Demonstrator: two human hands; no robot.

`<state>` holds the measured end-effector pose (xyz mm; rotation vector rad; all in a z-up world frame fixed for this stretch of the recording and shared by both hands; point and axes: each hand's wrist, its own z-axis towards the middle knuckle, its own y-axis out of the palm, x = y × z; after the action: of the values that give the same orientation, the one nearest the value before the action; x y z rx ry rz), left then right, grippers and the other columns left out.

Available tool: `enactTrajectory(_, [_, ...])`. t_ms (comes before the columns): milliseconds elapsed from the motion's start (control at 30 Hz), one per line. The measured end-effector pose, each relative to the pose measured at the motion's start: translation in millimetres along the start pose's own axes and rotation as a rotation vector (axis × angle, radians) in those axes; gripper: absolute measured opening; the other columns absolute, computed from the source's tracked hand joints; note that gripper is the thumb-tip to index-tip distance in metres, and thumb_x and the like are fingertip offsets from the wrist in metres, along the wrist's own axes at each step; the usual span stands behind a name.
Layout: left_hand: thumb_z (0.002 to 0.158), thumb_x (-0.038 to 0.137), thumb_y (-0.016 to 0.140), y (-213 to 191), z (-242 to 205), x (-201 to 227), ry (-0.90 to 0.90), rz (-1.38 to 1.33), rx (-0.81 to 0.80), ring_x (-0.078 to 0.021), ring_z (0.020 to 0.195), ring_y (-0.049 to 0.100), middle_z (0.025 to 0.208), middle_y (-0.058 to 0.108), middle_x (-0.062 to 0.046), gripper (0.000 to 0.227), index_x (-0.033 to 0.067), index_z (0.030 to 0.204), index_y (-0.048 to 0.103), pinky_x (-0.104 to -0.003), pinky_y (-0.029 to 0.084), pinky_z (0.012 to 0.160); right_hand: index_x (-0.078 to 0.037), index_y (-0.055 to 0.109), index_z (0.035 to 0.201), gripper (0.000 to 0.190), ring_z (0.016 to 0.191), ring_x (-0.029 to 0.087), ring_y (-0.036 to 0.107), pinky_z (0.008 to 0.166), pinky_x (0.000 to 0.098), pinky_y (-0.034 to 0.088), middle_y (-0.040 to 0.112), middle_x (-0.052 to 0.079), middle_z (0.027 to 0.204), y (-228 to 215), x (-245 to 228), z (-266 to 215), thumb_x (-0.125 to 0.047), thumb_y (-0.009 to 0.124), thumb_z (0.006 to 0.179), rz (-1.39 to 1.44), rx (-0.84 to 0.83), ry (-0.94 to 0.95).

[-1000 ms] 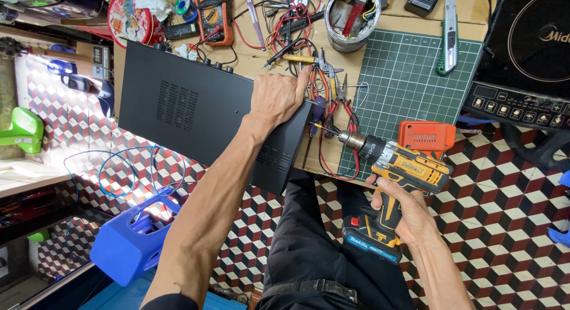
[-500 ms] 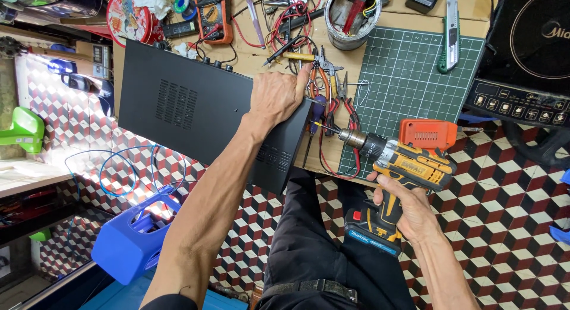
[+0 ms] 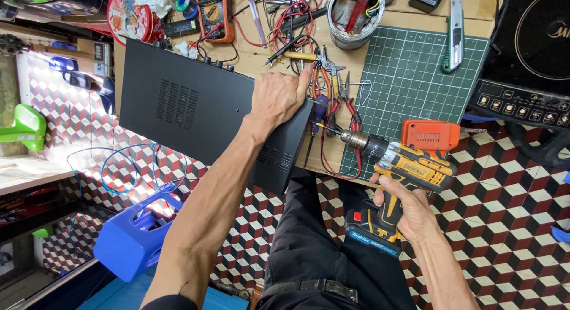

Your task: Opening the casing of an electronic amplifier, inspecting it, and screwing the cover back on.

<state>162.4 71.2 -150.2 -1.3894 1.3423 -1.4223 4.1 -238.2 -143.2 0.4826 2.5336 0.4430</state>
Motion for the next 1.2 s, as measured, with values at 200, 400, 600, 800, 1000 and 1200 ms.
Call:
enactTrajectory(200, [0.108,0.038,0.044,-0.7,-0.1,0.0,0.019,0.008,-0.036,-0.0369,0.043,0.056,0.049,0.057,-0.018,0.063,0.0031,0.064,0.071,-0.048,0.043,0.046,-0.001,0.068,0.112,0.032,0.067,0.013,0.064,0.055,0.027,0.055,0.071,0.009,0.094,-4.3,0.9,4.0,-0.01,0.075,0.083,-0.016,0.009,0.013])
enactTrajectory(400, [0.108,0.038,0.044,-0.2,-0.7,-0.8,0.022,-0.001,-0.02,-0.0359,0.044,0.056,0.05,0.057,-0.018,0.064,0.0025,0.06,0.069,-0.047,0.043,0.047,0.0,0.069,0.112,0.031,0.067,0.013,0.064,0.055,0.0275,0.056,0.072,0.009,0.095,-3.7,1.2,4.8,-0.01,0.074,0.083,-0.022,0.005,0.012])
enactTrajectory(600, [0.109,0.039,0.044,-1.7,-0.1,1.0,0.006,-0.015,-0.025,-0.0362,0.046,0.057,0.05,0.058,-0.019,0.069,0.0027,0.054,0.066,-0.047,0.045,0.05,-0.001,0.068,0.114,0.033,0.069,0.013,0.065,0.057,0.0274,0.058,0.072,0.01,0.096,-8.2,3.9,6.5,-0.01,0.075,0.083,0.002,0.005,0.031])
enactTrajectory(800, [0.108,0.039,0.043,-2.5,0.2,0.6,0.021,-0.011,-0.009,-0.0367,0.046,0.058,0.05,0.058,-0.018,0.068,0.0033,0.056,0.067,-0.048,0.044,0.049,-0.002,0.068,0.112,0.032,0.068,0.013,0.064,0.056,0.0275,0.057,0.072,0.01,0.096,-5.0,3.6,6.5,-0.011,0.075,0.083,0.009,0.002,0.027])
enactTrajectory(1000, [0.109,0.039,0.042,-3.0,0.5,0.8,0.0,-0.006,-0.032,-0.0363,0.047,0.059,0.051,0.058,-0.018,0.068,0.0042,0.056,0.068,-0.047,0.045,0.05,-0.003,0.067,0.114,0.034,0.067,0.013,0.064,0.056,0.0275,0.057,0.072,0.01,0.096,-1.3,-1.1,3.8,-0.011,0.075,0.082,0.038,-0.007,0.031])
enactTrajectory(1200, [0.106,0.033,0.043,4.0,-0.5,-4.5,0.095,0.046,0.021,-0.0361,0.043,0.057,0.05,0.058,-0.018,0.05,0.0054,0.08,0.075,-0.049,0.041,0.042,-0.002,0.067,0.117,0.037,0.066,0.014,0.063,0.054,0.0275,0.054,0.071,0.009,0.095,-3.5,-1.5,4.8,-0.011,0.075,0.083,0.007,0.009,0.034])
